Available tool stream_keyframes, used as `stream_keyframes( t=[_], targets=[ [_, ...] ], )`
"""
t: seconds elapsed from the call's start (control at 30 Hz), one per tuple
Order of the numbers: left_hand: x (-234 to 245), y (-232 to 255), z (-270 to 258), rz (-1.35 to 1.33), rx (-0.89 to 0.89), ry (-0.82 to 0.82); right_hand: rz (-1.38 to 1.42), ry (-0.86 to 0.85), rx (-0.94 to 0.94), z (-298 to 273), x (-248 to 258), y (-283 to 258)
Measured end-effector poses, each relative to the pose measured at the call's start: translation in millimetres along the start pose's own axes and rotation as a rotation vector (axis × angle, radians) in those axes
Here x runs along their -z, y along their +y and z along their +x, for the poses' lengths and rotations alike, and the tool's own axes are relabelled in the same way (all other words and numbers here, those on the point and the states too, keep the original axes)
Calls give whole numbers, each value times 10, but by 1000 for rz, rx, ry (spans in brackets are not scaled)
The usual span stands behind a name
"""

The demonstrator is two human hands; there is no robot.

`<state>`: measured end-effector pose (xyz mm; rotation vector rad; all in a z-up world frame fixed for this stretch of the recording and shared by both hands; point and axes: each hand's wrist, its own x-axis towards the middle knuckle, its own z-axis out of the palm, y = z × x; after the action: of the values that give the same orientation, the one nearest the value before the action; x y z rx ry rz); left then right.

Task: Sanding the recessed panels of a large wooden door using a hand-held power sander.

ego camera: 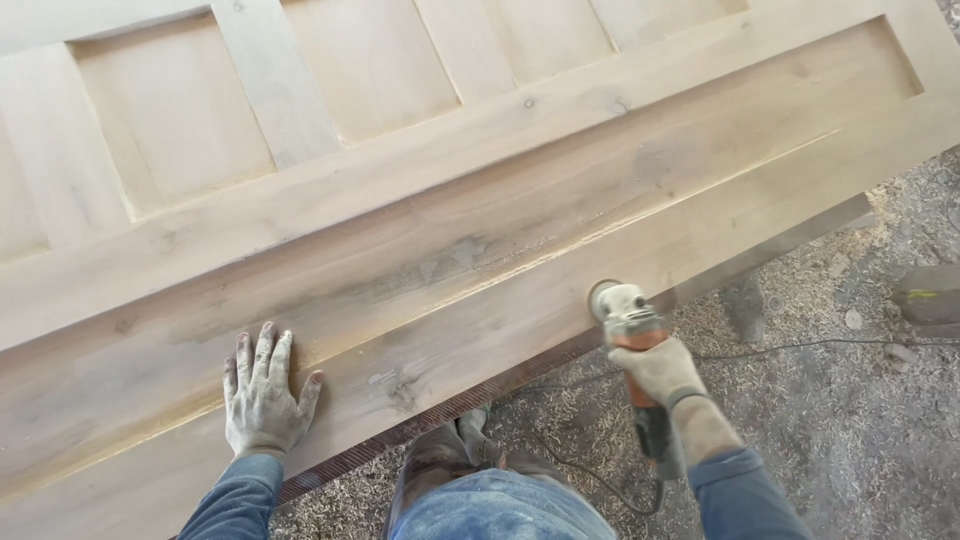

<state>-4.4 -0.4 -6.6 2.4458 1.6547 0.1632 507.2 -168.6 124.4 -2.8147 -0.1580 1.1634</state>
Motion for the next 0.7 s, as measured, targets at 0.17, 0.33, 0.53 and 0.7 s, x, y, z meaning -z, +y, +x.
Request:
stream_keyframes(
  t=[0.17, 0.33, 0.53, 0.7],
  targets=[
    [-26, 0, 24, 4, 11, 8, -145, -76, 120, -497, -312, -161],
    [-46, -27, -10, 10, 6, 9, -279, -150, 248, -893, -655, -225],
    [-27, -23, -23, 11, 12, 5, -502, -255, 424, -1411, -1017, -462],
    [16, 5, -20, -17, 23, 8, -768, -325, 746, -1760, -1147, -610]
  ],
)
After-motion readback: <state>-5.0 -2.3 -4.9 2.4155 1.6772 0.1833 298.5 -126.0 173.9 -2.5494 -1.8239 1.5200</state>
